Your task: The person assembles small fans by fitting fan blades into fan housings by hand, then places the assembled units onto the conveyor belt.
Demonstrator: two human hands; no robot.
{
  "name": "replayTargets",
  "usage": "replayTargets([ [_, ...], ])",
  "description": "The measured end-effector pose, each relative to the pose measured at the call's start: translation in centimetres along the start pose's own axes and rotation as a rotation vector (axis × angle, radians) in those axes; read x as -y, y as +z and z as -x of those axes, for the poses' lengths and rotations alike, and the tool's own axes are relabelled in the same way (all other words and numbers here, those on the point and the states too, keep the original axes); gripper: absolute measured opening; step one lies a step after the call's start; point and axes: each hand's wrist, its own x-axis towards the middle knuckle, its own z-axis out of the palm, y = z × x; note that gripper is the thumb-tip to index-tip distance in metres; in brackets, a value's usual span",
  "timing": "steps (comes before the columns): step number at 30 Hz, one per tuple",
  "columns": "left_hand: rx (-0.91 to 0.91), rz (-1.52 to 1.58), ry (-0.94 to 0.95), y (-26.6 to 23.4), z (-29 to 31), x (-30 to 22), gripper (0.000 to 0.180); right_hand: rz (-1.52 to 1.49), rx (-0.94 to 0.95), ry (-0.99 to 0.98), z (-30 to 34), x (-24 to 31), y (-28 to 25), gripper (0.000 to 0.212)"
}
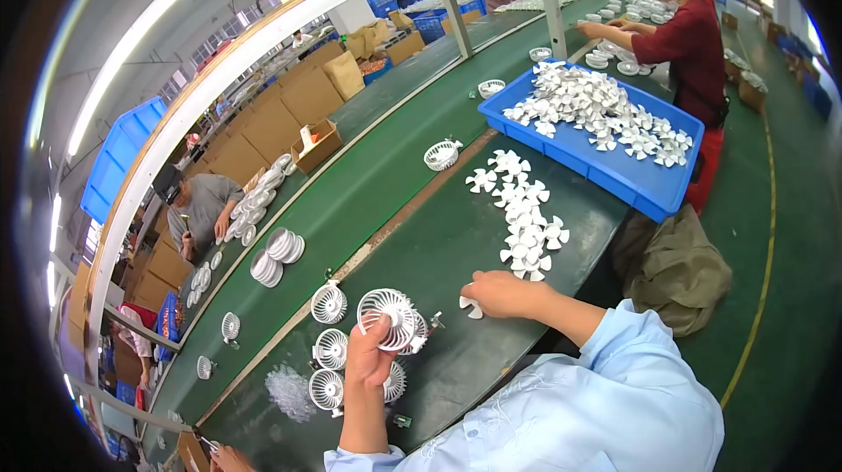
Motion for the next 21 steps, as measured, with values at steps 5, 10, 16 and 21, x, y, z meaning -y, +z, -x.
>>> replayTargets([
  [5, -0.040, -0.103, 0.052, 0.2, 0.1, 0.6, 0.027, 0.045, 0.059, 0.031, 0.4, 1.1, -0.4, 0.029],
  [10, -0.123, -0.154, 0.088, -0.4, -0.3, 1.3, 0.021, -0.227, -0.437, -0.002, 1.1, 5.9, -4.3, 0.038],
  [16, -0.002, -0.091, 0.015, 1.1, 0.2, 2.3, 0.033, 0.069, -0.366, -0.334, -0.2, 10.6, -3.8, 0.034],
  [21, -0.067, -0.129, 0.062, 1.3, 0.4, 4.0, 0.026, 0.045, -0.309, -0.266, -1.6, 11.1, -2.1, 0.029],
])
